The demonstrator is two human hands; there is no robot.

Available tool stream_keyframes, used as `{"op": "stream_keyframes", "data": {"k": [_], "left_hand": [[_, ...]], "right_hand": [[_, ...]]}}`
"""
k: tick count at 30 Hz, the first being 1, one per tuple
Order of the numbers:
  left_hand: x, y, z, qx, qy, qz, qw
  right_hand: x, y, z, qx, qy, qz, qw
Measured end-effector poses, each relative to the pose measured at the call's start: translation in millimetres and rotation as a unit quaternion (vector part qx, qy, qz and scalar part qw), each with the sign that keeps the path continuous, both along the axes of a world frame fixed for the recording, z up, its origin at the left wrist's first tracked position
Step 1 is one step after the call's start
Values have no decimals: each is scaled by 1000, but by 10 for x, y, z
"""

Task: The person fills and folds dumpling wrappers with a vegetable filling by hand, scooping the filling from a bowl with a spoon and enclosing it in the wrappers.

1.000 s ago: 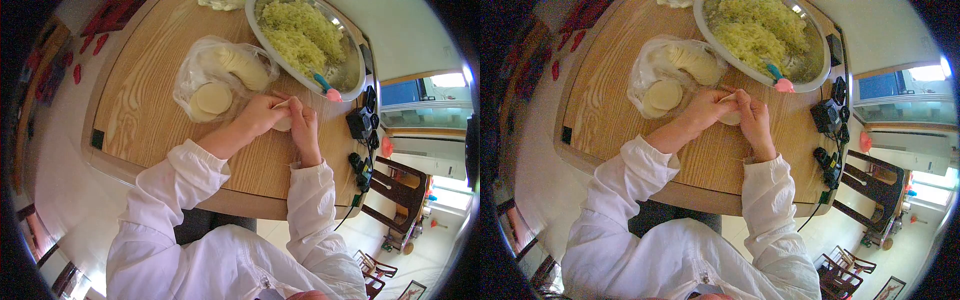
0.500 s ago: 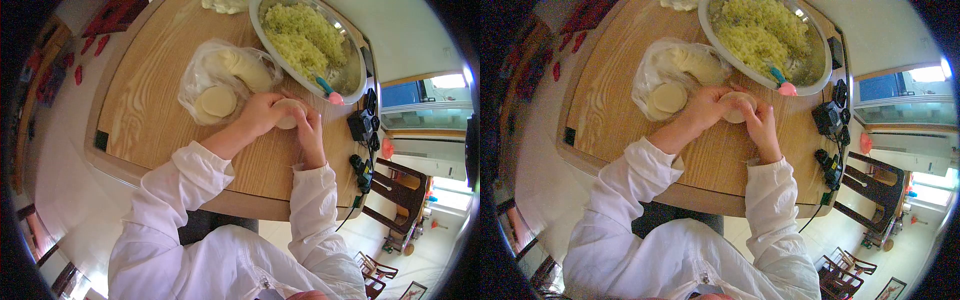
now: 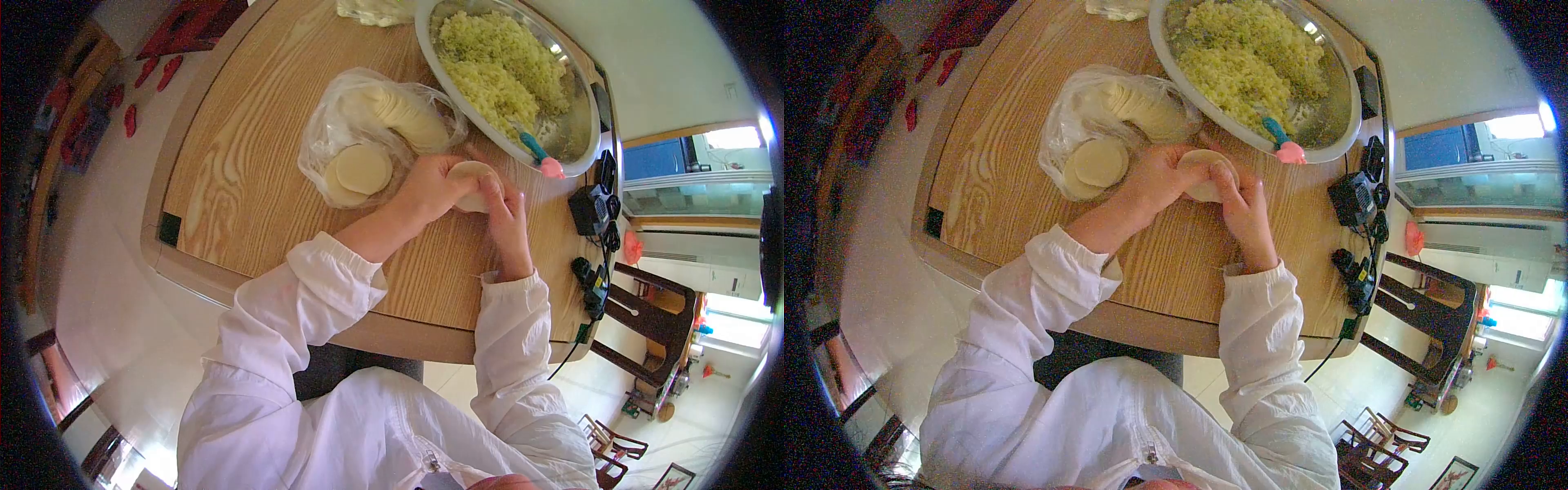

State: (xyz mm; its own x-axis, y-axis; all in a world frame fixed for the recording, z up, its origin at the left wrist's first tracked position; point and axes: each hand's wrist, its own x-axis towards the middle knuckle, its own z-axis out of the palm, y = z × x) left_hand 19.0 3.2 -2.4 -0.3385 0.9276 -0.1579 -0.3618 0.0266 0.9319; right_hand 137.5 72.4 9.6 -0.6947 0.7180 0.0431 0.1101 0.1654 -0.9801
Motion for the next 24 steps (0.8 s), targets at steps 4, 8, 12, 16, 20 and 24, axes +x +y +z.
{"op": "stream_keyframes", "data": {"k": [4, 8, 12, 16, 20, 24], "left_hand": [[15, 14, -46, -7, 42, -7, 999], [12, 11, -16, -14, 39, -27, 999], [32, 4, -5, -3, -9, -31, 999], [6, -18, 8, 17, 7, -36, 999], [1, -28, 44, 0, -62, -49, 997], [5, -16, 14, -17, -73, -43, 996]], "right_hand": [[54, 73, -82, -17, -37, -8, 999], [39, 77, -91, -6, -38, -27, 999], [25, 74, -76, 1, 1, 1, 1000], [51, 77, -88, -35, 20, -5, 999], [38, 103, -22, -177, 87, -85, 977], [60, 242, -31, -338, 176, -113, 918]]}}
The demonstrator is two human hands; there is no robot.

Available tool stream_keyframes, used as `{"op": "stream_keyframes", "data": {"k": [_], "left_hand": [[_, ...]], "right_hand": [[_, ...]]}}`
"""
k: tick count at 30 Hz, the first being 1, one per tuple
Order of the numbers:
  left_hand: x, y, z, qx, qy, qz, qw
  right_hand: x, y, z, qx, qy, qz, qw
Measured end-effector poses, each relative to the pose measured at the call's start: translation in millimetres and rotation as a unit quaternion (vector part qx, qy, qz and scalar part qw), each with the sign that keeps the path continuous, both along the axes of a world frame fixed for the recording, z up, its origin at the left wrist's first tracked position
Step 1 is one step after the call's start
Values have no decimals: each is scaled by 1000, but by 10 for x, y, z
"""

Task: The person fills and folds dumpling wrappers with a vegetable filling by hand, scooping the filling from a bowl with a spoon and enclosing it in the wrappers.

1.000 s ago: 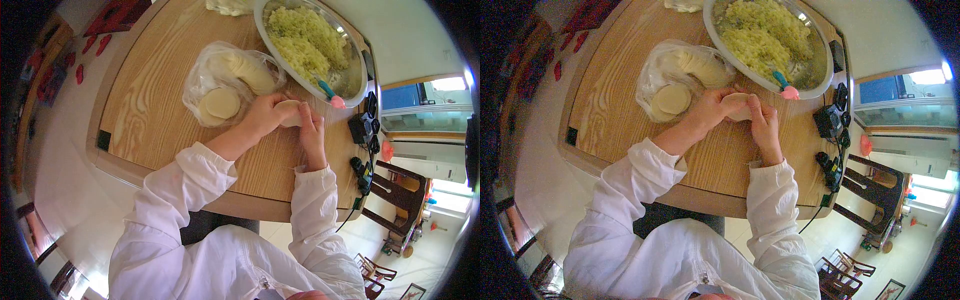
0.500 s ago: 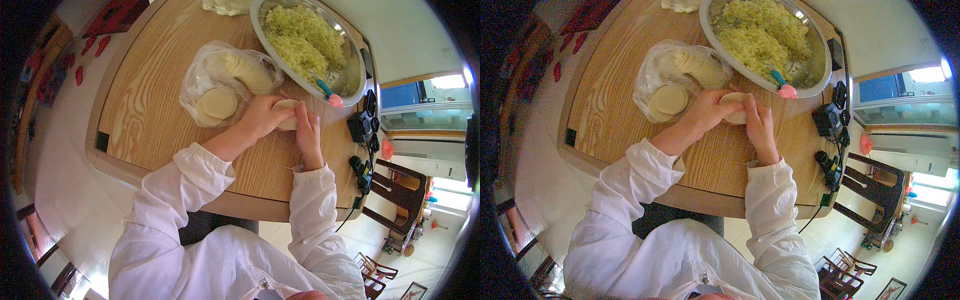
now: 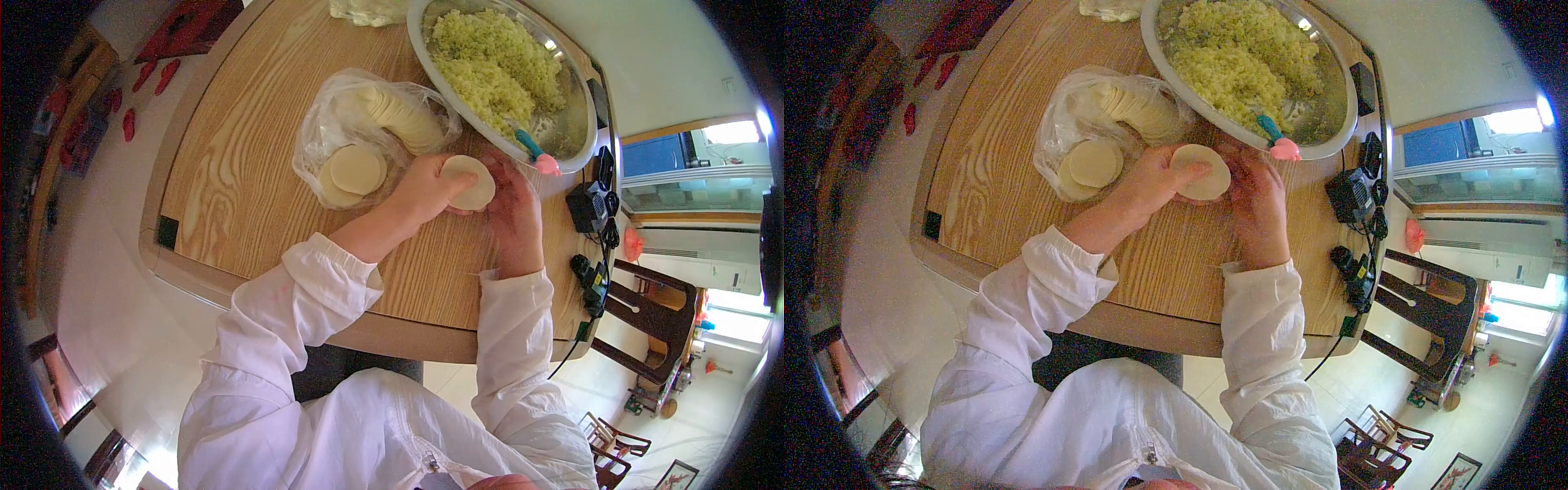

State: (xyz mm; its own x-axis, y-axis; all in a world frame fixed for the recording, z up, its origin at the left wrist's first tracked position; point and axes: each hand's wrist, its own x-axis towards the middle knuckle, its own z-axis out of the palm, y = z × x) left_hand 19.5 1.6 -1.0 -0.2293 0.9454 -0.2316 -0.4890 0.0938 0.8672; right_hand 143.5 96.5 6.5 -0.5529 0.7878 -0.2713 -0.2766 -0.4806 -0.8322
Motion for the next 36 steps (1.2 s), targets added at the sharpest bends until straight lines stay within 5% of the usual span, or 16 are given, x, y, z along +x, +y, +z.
{"op": "stream_keyframes", "data": {"k": [3, 9, 18, 24, 30, 36], "left_hand": [[-4, 3, -20, 8, -17, 4, 1000], [-116, 27, 14, 21, -84, 15, 996], [-130, 53, -32, 16, -60, 4, 998], [-131, 40, -2, 9, -60, 10, 998], [-115, 45, -7, 11, -66, 24, 997], [-117, 40, -1, 5, -62, 20, 998]], "right_hand": [[111, 208, -172, -54, 173, 123, 976], [105, 173, -169, -82, 140, -25, 986], [143, 143, -205, -38, 143, 29, 989], [50, 62, -46, -45, 56, -29, 997], [142, 148, -210, -30, 150, 50, 987], [112, 108, -160, -18, 109, 21, 994]]}}
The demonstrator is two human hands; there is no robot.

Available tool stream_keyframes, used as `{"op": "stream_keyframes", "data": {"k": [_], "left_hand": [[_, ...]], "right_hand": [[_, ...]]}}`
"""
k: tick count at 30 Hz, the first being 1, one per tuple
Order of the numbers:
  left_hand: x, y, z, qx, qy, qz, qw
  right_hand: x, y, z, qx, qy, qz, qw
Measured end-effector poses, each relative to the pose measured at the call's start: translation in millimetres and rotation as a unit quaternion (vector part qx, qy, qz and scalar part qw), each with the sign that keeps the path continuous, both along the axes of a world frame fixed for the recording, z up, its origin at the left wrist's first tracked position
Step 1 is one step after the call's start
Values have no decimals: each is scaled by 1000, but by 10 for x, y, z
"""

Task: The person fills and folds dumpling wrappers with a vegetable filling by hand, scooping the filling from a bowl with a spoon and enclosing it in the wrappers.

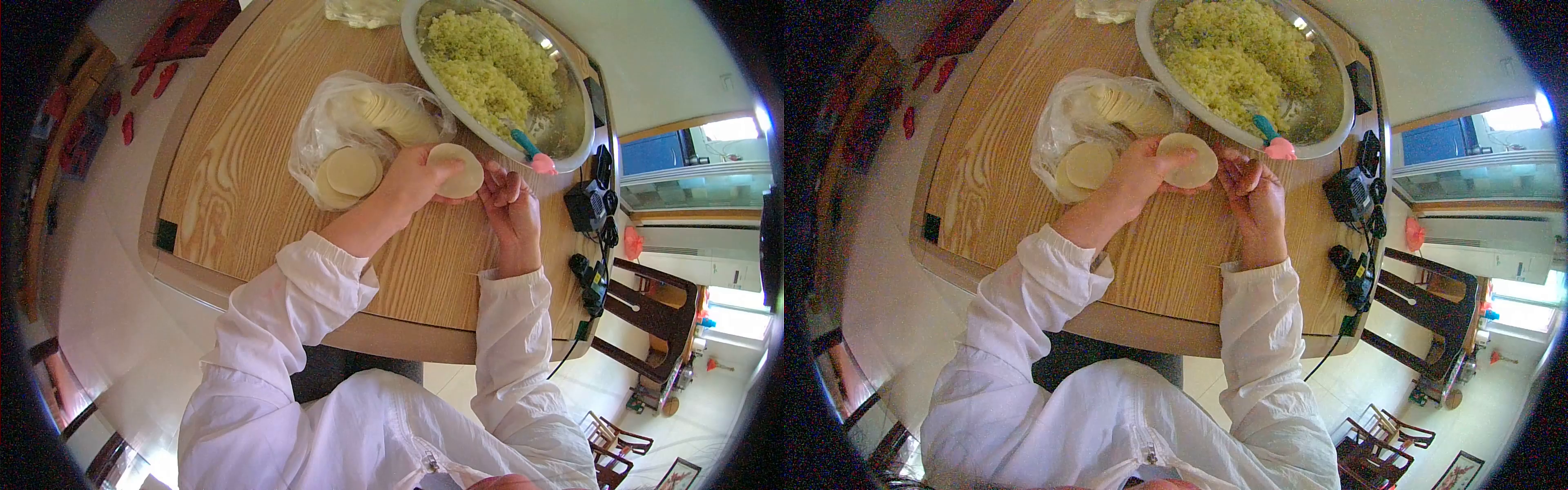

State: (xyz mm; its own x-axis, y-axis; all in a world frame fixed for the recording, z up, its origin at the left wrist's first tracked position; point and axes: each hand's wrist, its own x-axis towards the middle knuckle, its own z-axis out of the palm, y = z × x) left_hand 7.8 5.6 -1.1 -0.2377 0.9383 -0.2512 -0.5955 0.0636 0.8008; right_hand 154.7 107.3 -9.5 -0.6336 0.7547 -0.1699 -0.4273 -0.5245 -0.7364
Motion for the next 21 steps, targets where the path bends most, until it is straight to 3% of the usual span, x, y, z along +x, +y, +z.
{"op": "stream_keyframes", "data": {"k": [21], "left_hand": [[2, -8, -11, 6, 15, -21, 1000]], "right_hand": [[-3, 23, -12, -2, -19, -9, 1000]]}}
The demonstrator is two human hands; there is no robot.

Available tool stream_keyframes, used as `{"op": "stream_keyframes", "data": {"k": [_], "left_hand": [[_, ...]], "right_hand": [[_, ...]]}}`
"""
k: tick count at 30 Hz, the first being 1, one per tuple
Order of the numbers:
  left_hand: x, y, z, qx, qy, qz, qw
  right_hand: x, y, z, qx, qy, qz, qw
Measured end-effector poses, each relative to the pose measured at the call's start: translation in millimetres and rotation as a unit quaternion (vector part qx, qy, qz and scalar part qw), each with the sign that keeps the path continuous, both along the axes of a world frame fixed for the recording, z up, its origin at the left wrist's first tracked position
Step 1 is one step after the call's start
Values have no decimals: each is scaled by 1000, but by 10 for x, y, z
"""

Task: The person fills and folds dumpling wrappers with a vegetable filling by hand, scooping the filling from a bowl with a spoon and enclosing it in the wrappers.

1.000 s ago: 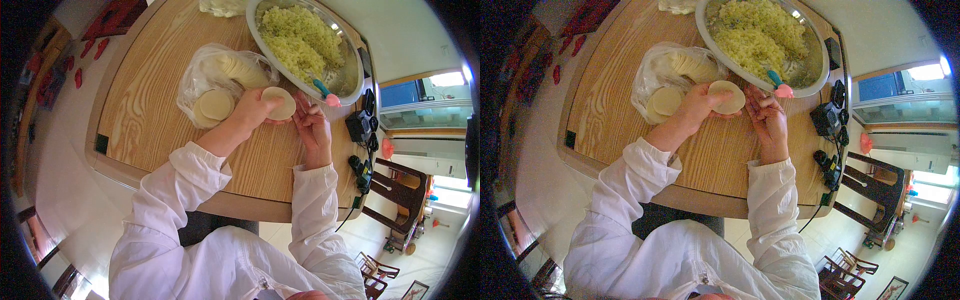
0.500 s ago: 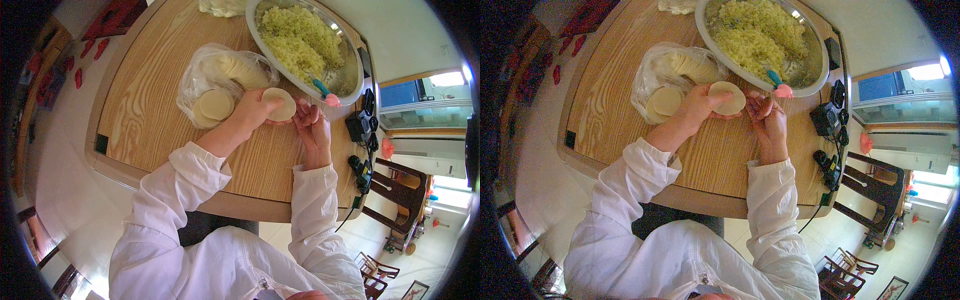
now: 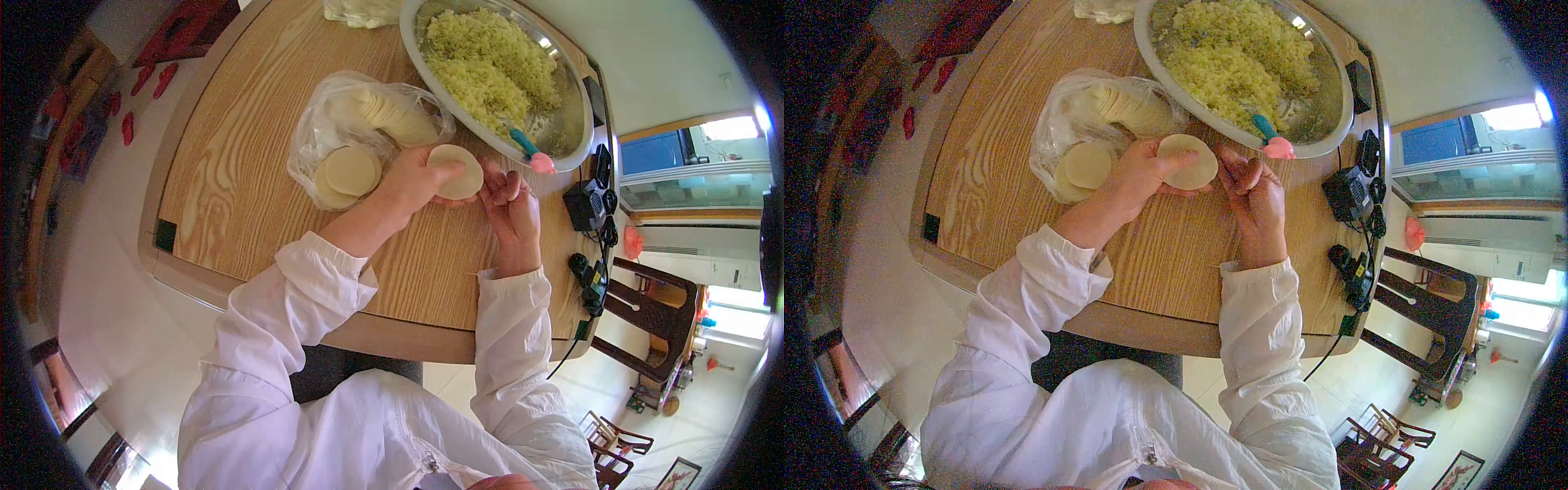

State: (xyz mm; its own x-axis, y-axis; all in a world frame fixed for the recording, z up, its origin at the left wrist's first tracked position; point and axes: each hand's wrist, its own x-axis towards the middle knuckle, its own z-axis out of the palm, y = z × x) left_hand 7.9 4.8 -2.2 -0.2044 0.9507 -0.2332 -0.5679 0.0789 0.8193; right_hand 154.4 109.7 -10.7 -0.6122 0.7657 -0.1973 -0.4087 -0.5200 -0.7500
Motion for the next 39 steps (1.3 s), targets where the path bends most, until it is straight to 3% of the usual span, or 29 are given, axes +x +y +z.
{"op": "stream_keyframes", "data": {"k": [3, 6, 27, 39], "left_hand": [[5, -3, 15, -6, -15, 3, 1000], [3, -10, 27, -8, -11, 0, 1000], [29, -10, 21, -3, -4, 11, 1000], [23, -15, 33, -3, -14, 0, 1000]], "right_hand": [[87, 94, -114, -40, 92, 48, 994], [79, 51, -56, -40, 56, 10, 998], [58, 5, 7, -15, 24, 13, 1000], [77, 54, -66, -39, 59, 10, 997]]}}
